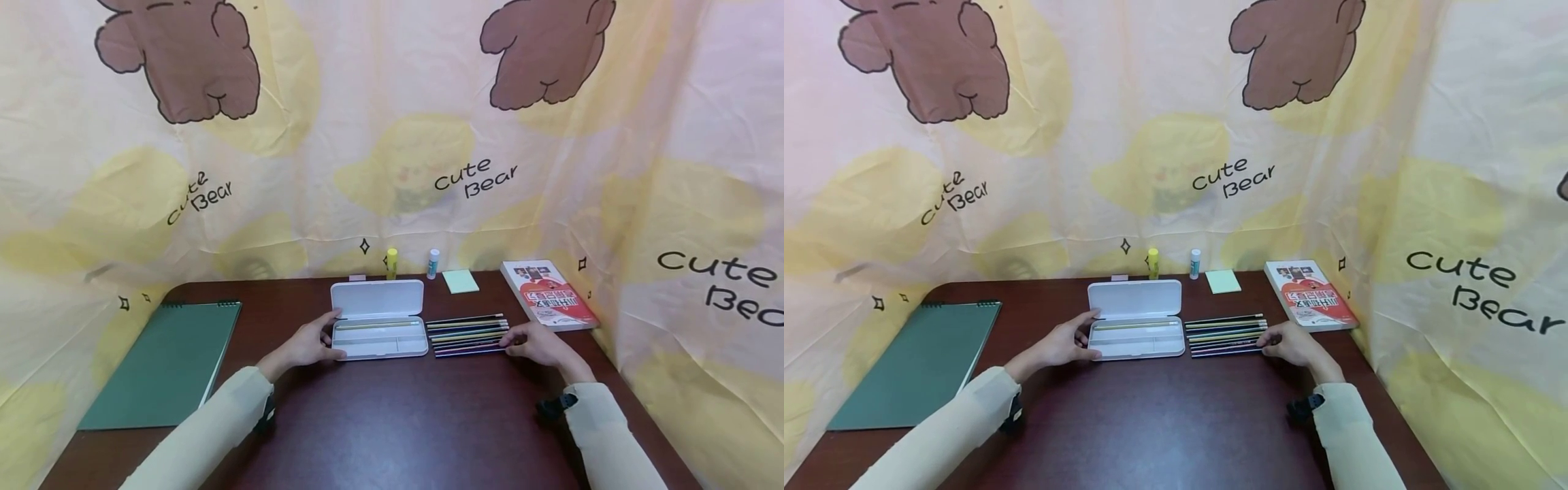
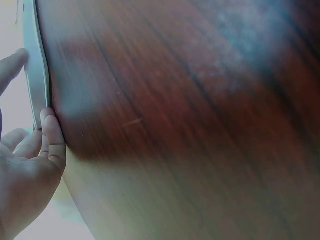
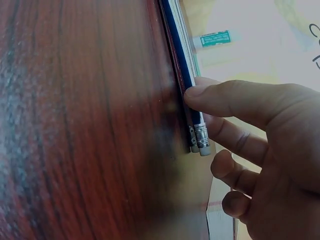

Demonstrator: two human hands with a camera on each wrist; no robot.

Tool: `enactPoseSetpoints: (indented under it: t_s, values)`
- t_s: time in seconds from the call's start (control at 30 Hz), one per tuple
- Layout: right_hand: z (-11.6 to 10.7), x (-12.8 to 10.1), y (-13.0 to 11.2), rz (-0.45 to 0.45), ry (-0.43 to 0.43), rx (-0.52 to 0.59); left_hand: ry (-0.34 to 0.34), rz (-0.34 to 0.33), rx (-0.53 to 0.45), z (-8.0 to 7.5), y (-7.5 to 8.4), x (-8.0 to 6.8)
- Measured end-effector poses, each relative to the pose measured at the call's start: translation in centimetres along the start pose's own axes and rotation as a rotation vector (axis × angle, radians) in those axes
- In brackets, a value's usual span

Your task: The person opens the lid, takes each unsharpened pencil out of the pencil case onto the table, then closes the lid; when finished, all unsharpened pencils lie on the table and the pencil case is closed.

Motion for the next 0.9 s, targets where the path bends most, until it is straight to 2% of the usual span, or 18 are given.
enactPoseSetpoints:
  t_s: [0.37,0.73,0.9]
  values:
    - [-0.6,0.5,-0.9,-0.022,-0.001,0.027,-0.004,-0.011,0.002,0.0,0.1,0.1]
    - [-0.7,2.4,-4.0,-0.101,0.045,-0.001,0.006,0.005,0.015,0.0,0.0,0.0]
    - [-0.3,3.2,-5.6,-0.141,0.05,0.028,0.002,0.016,0.014,-0.1,0.1,-0.2]
Point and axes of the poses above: each hand's wrist, its own x-axis towards the middle knuckle, its own z-axis out of the palm, y = z × x, the point moved 3 cm from there along x, towards the middle knuckle, and after that the axes turned 8 degrees about -x, right-handed, at the moved point
